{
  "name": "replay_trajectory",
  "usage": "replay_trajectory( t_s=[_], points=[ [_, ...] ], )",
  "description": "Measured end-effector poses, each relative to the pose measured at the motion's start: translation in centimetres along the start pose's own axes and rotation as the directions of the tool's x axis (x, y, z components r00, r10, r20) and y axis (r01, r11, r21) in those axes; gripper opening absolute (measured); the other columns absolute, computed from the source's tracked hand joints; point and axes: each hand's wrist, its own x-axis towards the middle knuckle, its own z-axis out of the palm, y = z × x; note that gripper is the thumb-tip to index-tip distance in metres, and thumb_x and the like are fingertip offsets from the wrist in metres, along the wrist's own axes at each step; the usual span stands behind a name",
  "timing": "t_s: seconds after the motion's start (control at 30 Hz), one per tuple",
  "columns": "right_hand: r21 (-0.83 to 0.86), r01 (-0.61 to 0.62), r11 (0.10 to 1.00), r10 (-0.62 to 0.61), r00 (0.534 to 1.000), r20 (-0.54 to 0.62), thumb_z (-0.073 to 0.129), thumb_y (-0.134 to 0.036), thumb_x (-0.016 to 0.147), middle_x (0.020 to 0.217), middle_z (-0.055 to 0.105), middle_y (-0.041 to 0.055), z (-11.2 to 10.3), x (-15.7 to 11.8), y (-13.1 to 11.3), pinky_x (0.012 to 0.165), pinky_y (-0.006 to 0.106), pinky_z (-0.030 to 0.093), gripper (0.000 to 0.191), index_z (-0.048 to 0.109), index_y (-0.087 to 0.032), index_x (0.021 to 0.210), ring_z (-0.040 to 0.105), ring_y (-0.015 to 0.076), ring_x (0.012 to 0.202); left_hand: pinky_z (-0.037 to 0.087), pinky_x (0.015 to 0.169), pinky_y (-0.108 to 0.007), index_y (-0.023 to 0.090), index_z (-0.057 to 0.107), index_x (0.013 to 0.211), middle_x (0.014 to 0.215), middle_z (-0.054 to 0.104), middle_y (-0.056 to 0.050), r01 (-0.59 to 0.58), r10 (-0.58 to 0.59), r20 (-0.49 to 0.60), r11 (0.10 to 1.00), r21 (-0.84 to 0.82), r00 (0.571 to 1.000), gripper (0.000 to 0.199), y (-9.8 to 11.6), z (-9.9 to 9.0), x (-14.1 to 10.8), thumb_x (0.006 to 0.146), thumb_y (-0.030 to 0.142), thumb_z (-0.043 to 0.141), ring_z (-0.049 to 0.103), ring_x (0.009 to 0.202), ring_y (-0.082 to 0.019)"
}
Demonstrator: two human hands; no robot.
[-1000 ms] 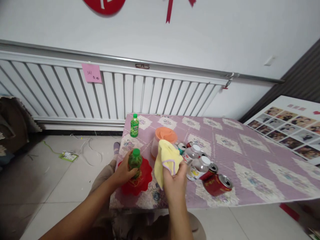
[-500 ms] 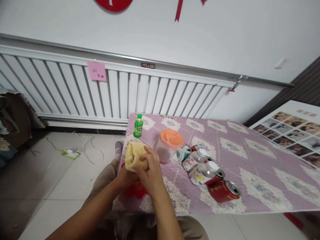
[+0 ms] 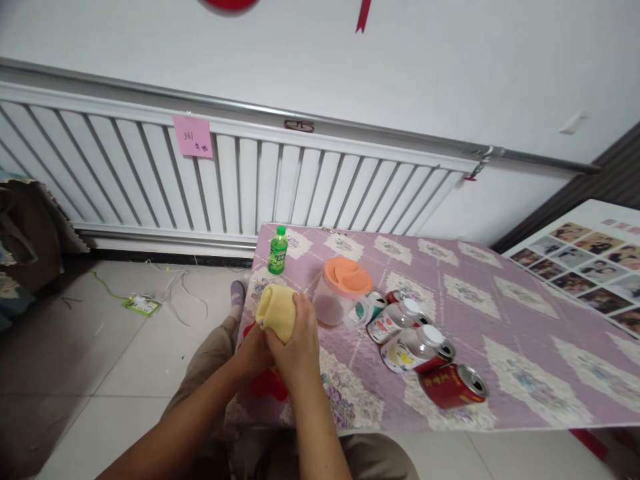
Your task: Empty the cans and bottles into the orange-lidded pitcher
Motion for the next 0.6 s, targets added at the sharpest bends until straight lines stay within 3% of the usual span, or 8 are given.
replay_trajectory(
  t_s=[0.1,0.2,0.4,0.6],
  points=[
    [0.061,-0.054,0.997,0.055,0.998,-0.013,0.070,-0.030,0.074,0.144,0.048,0.0156,-0.1,-0.7,0.7,0.113,0.057,0.036,0.076,0.039,-0.021,0.143,0.045,0.0322,0.135,0.051,0.104,-0.049,0.021,0.058,0.133,0.124,0.068,-0.013,0.045,-0.044,-0.059,0.999,0.028,0.997,0.071,0.0,0.1,-0.2,0.066,0.015,0.079,0.059,0.123,-0.034],
    [0.177,-0.194,0.965,0.195,0.981,0.013,0.069,-0.031,0.073,0.144,0.050,0.0155,-0.2,-1.6,1.1,0.111,0.054,0.041,0.076,0.040,-0.020,0.143,0.048,0.0318,0.134,0.050,0.105,-0.049,0.021,0.056,0.134,0.126,0.067,-0.013,0.015,-0.012,-0.070,0.999,0.031,0.997,0.074,0.2,0.0,-0.2,0.065,0.017,0.081,0.058,0.125,-0.034],
    [0.357,-0.425,0.832,0.395,0.905,0.158,0.068,-0.038,0.078,0.136,0.060,0.0119,-1.1,-3.5,1.7,0.099,0.043,0.053,0.075,0.041,-0.022,0.146,0.062,0.0274,0.120,0.046,0.109,-0.043,0.018,0.046,0.137,0.137,0.058,-0.013,-0.038,0.040,-0.027,0.998,0.050,0.999,0.069,0.2,-0.3,-0.3,0.074,0.020,0.074,0.057,0.127,-0.027],
    [0.423,-0.543,0.726,0.479,0.840,0.256,0.068,-0.051,0.078,0.133,0.065,0.0119,-1.7,-6.2,3.6,0.098,0.042,0.054,0.074,0.045,-0.021,0.143,0.066,0.0272,0.114,0.045,0.109,-0.044,0.020,0.042,0.137,0.137,0.057,-0.013,0.051,-0.044,-0.074,0.994,0.100,0.996,0.079,0.3,-0.1,-0.9,0.068,0.026,0.081,0.058,0.124,-0.027]
  ],
)
